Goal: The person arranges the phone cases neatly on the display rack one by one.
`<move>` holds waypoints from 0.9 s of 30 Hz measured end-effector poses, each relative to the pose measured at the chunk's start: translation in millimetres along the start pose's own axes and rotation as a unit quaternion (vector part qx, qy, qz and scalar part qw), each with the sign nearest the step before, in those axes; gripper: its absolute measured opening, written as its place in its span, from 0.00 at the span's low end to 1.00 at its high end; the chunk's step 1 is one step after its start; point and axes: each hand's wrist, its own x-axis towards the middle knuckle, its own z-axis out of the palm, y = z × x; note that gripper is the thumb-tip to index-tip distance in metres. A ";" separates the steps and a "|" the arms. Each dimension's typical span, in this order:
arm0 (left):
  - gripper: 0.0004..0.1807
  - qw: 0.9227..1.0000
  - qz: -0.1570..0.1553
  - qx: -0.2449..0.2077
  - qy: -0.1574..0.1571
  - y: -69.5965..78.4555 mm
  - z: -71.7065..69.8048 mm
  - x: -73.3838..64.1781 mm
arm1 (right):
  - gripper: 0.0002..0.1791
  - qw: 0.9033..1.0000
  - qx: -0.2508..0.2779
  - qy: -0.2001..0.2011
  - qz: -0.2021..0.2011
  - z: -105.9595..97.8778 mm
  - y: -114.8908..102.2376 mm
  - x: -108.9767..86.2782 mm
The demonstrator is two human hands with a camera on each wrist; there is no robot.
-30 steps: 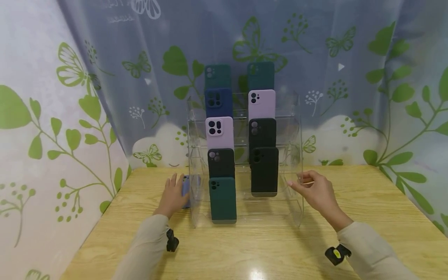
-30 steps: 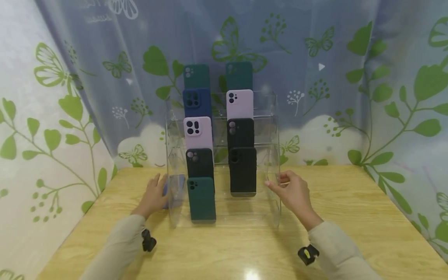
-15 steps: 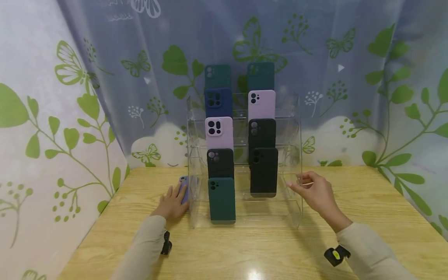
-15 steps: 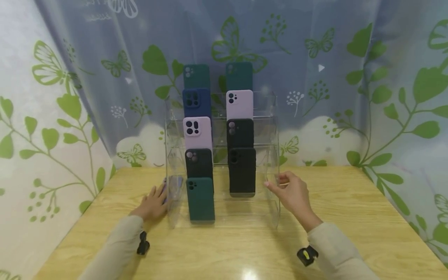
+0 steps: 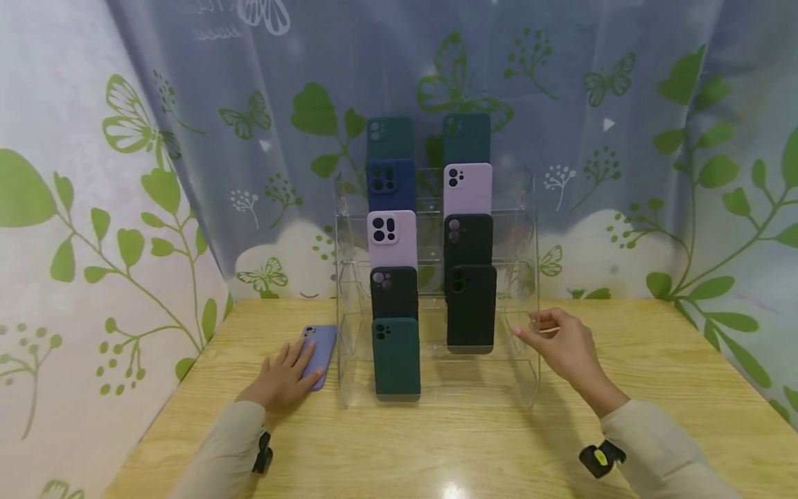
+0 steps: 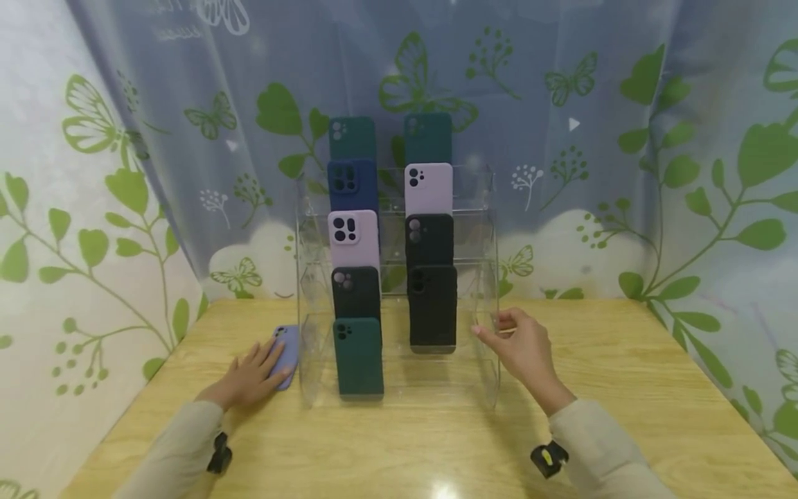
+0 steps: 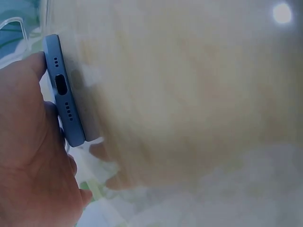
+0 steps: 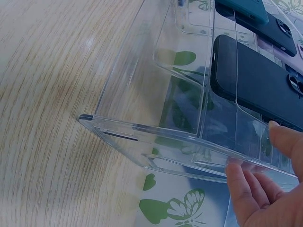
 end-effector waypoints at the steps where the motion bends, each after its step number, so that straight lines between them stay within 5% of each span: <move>1: 0.41 1.000 0.001 0.001 -0.001 -2.1 0.0 -2.9 | 0.32 1.000 0.000 0.000 0.001 0.2 0.0 -0.2; 11: 0.40 1.000 0.004 0.005 0.006 -11.9 -5.2 -19.0 | 0.31 1.000 -0.001 0.012 -0.013 0.0 1.8 1.4; 27: 0.39 0.997 0.011 0.022 0.067 -6.3 -19.6 -1.3 | 0.31 1.000 0.001 0.004 -0.004 1.8 2.4 0.8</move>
